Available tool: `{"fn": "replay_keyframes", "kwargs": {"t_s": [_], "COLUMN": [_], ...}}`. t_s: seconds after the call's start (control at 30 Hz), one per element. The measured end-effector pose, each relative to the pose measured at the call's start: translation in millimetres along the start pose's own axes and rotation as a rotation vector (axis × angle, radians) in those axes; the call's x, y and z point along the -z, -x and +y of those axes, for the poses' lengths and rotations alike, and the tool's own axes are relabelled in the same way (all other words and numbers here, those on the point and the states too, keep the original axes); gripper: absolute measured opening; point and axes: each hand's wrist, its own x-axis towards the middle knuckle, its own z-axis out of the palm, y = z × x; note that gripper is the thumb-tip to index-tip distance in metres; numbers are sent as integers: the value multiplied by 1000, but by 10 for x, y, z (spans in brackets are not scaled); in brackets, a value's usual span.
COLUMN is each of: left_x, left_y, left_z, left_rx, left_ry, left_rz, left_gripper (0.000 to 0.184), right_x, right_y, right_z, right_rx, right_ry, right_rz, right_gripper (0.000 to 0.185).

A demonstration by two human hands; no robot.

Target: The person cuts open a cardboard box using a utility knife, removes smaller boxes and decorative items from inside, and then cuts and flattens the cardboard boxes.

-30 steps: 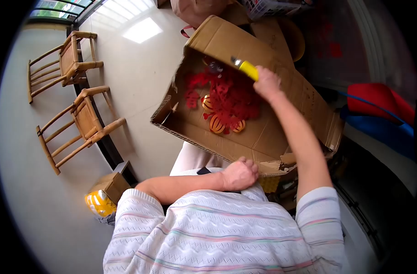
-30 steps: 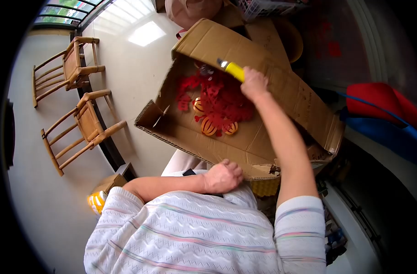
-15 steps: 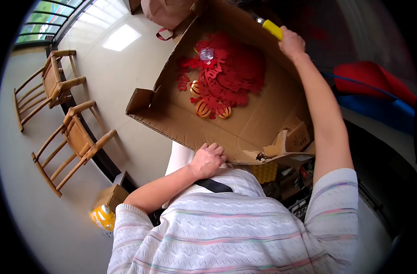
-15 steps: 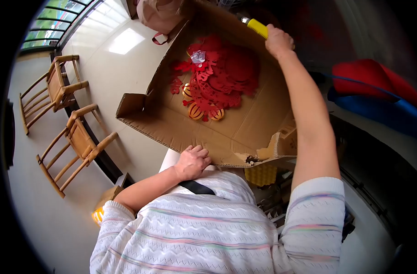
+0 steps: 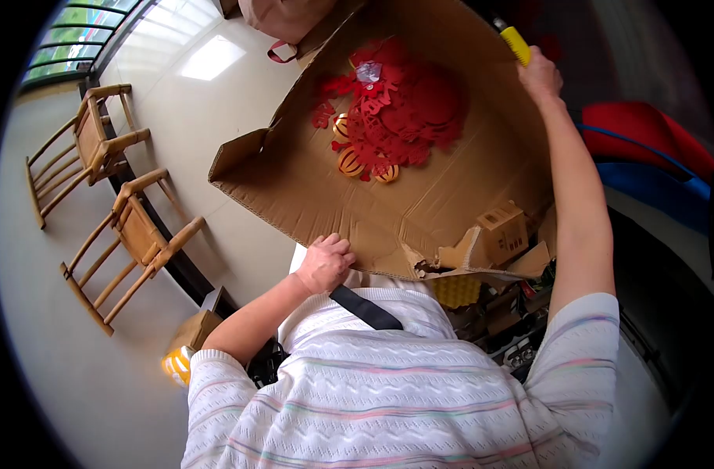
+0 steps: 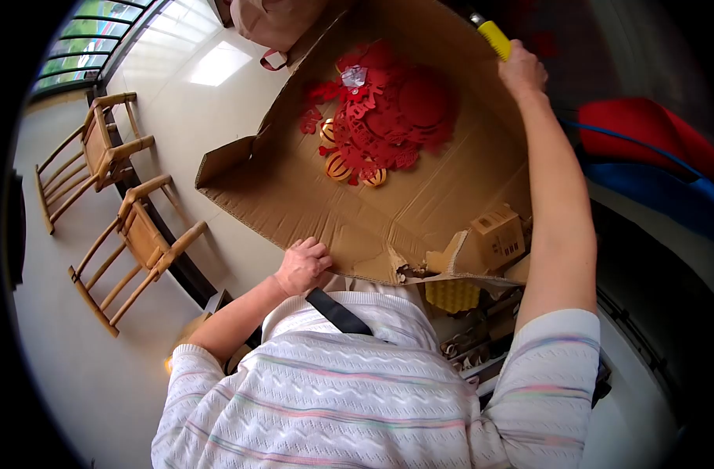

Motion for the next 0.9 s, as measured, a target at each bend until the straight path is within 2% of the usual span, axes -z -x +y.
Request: {"fn": "replay_keyframes", "kwargs": {"t_s": [0.17,0.33,0.53,0.73,0.9], "left_x": [-104,-19,74,220,380], "left_y": [118,11,-108,-193,-239], "left_z": [-139,-64,-93,-97,-181], "left_rx": [25,8,-3,-36,-66], "left_ry": [-4,-65,-106,-124,-138], "left_rz": [28,-2,-32,-35,-45], "left_gripper": [10,4,7,6,8], "right_x": [-29,-9,-119,-196,-173], "right_y": [124,671,979,1265,1338], "right_z": [59,-103,-110,129,137], "right_rx": [0,88,191,-14,-59], "right_ry": [32,-1,-16,-38,-96], "right_rz": [1,-15,6,-82,-58], "right_gripper": [33,36,33,30,28]}}
